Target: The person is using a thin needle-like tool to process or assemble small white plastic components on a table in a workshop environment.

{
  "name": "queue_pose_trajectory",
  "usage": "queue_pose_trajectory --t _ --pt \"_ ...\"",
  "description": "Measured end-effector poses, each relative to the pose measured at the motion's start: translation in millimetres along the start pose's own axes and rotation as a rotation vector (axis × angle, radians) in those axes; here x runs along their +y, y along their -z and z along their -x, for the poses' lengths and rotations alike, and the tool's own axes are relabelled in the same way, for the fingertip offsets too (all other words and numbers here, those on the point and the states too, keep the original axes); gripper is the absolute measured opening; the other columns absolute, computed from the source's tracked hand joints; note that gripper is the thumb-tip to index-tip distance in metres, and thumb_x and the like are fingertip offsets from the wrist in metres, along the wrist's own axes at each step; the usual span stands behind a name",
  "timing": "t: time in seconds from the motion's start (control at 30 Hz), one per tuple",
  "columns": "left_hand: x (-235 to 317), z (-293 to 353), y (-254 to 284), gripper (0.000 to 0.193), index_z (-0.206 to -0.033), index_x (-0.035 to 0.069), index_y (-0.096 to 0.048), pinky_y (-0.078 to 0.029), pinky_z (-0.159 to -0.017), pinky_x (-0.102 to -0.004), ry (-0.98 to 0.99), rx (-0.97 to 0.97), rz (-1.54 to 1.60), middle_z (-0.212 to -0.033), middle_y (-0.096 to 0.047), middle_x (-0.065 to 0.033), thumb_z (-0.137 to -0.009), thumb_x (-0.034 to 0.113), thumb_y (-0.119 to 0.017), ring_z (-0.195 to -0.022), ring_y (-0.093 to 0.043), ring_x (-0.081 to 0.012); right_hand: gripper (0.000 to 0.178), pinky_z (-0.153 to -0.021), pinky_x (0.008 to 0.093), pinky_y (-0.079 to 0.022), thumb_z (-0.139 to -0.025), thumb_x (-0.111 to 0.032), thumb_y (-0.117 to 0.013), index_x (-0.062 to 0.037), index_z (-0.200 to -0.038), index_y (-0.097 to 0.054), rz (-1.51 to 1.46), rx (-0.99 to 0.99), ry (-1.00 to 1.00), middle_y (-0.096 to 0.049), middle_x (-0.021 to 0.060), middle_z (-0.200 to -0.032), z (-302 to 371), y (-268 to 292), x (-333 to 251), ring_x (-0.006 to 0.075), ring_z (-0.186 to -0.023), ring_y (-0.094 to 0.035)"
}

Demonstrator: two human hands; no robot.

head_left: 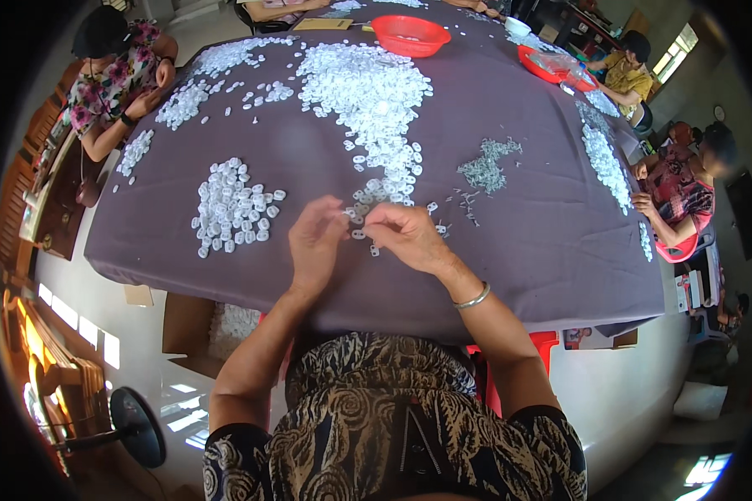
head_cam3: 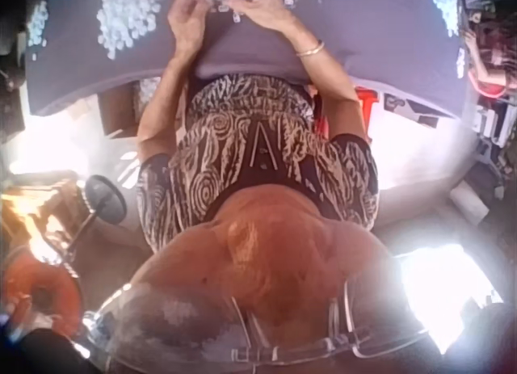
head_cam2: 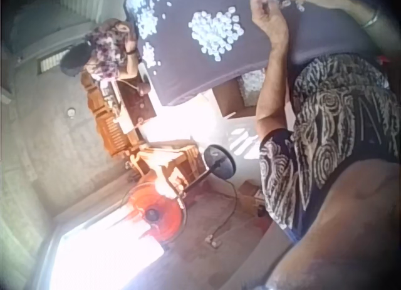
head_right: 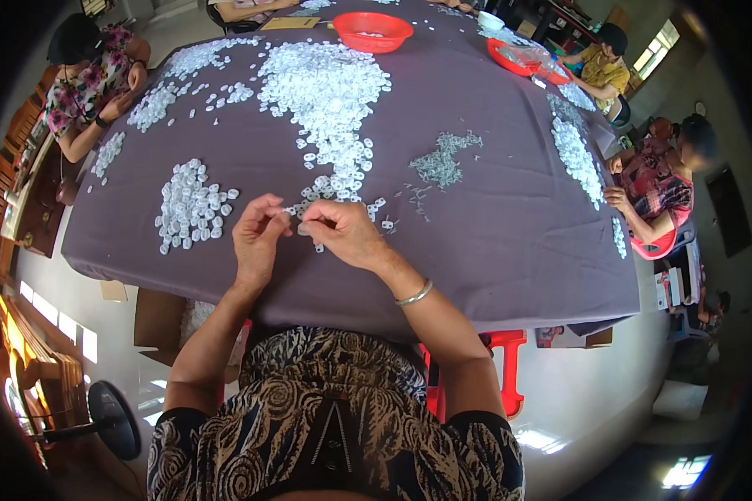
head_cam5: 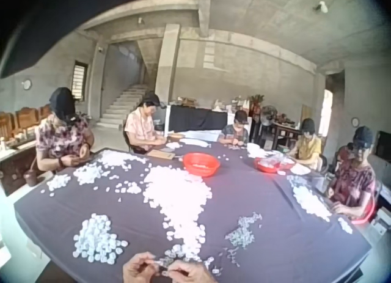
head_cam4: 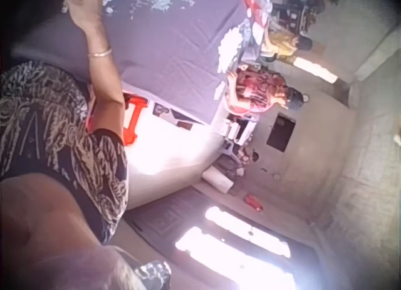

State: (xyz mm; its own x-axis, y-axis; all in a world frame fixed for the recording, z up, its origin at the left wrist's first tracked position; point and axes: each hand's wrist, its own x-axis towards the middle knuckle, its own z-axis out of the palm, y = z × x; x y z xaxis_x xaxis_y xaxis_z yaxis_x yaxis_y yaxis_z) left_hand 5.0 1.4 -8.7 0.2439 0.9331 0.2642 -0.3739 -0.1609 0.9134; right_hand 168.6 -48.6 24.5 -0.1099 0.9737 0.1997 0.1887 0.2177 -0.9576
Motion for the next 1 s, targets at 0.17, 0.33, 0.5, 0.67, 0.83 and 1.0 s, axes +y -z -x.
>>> queue_pose_trajectory --t 0.17,0.33,0.5,0.67,0.83,1.0 --pt "-15 1 5 0.022 -0.108 0.001 -0.056 -0.049 -0.064 -0.0222 -0.011 -0.016 0.013 -0.089 -0.061 -0.0023 -0.086 -0.003 -0.058 -0.078 -0.057 -0.0081 0.007 -0.051 0.0218 -0.042 -0.085 -0.005 -0.062 -0.0021 -0.079 -0.059 0.093 0.018 0.069 -0.056 -0.0017 -0.063 2 -4 16 0.0038 -0.056 -0.051" --pt "-7 -3 0 0.020 -0.106 0.003 -0.057 -0.046 -0.063 -0.0217 0.004 -0.010 0.004 -0.082 -0.059 0.0001 -0.087 -0.004 -0.057 -0.069 -0.053 -0.0076 0.007 -0.053 0.0203 -0.043 -0.089 -0.007 -0.059 -0.0018 -0.084 -0.061 0.071 -0.005 0.017 -0.056 -0.0023 -0.067 -1 1 16 0.0034 -0.060 -0.053" --pt "-6 -3 1 0.020 -0.105 0.002 -0.057 -0.046 -0.063 -0.0219 -0.003 -0.005 -0.004 -0.082 -0.058 0.0000 -0.087 -0.004 -0.056 -0.068 -0.053 -0.0078 0.021 -0.047 0.0197 -0.037 -0.094 -0.017 -0.051 -0.0038 -0.081 -0.061 -0.001 0.068 -0.117 -0.050 -0.0023 -0.055 0 7 3 0.0036 -0.050 -0.048" --pt "-7 1 0 0.020 -0.105 0.001 -0.056 -0.046 -0.063 -0.0224 -0.011 -0.015 -0.003 -0.082 -0.058 -0.0003 -0.086 -0.006 -0.055 -0.069 -0.053 -0.0080 0.046 -0.038 0.0206 -0.032 -0.098 -0.034 -0.039 -0.0010 -0.070 -0.056 -0.052 0.219 -0.092 -0.045 -0.0003 -0.046 7 16 3 0.0058 -0.038 -0.041" --pt "0 4 3 0.021 -0.105 -0.001 -0.056 -0.045 -0.061 -0.0231 -0.006 0.011 -0.104 -0.079 -0.056 -0.0009 -0.084 -0.006 -0.054 -0.067 -0.053 -0.0098 0.062 -0.032 0.0233 -0.019 -0.095 -0.053 -0.035 -0.0059 -0.056 -0.049 -0.041 0.420 -0.091 -0.036 -0.0011 -0.041 4 23 1 0.0068 -0.032 -0.031" --pt "-8 -5 3 0.020 -0.101 0.002 -0.060 -0.048 -0.060 -0.0213 -0.051 0.044 -0.077 -0.080 -0.059 -0.0012 -0.083 -0.005 -0.059 -0.068 -0.055 -0.0064 0.049 -0.032 0.0233 -0.013 -0.097 -0.037 -0.043 -0.0093 -0.057 -0.036 -0.270 0.380 -0.193 -0.027 -0.0037 -0.047 0 37 -4 0.0056 -0.035 -0.022"
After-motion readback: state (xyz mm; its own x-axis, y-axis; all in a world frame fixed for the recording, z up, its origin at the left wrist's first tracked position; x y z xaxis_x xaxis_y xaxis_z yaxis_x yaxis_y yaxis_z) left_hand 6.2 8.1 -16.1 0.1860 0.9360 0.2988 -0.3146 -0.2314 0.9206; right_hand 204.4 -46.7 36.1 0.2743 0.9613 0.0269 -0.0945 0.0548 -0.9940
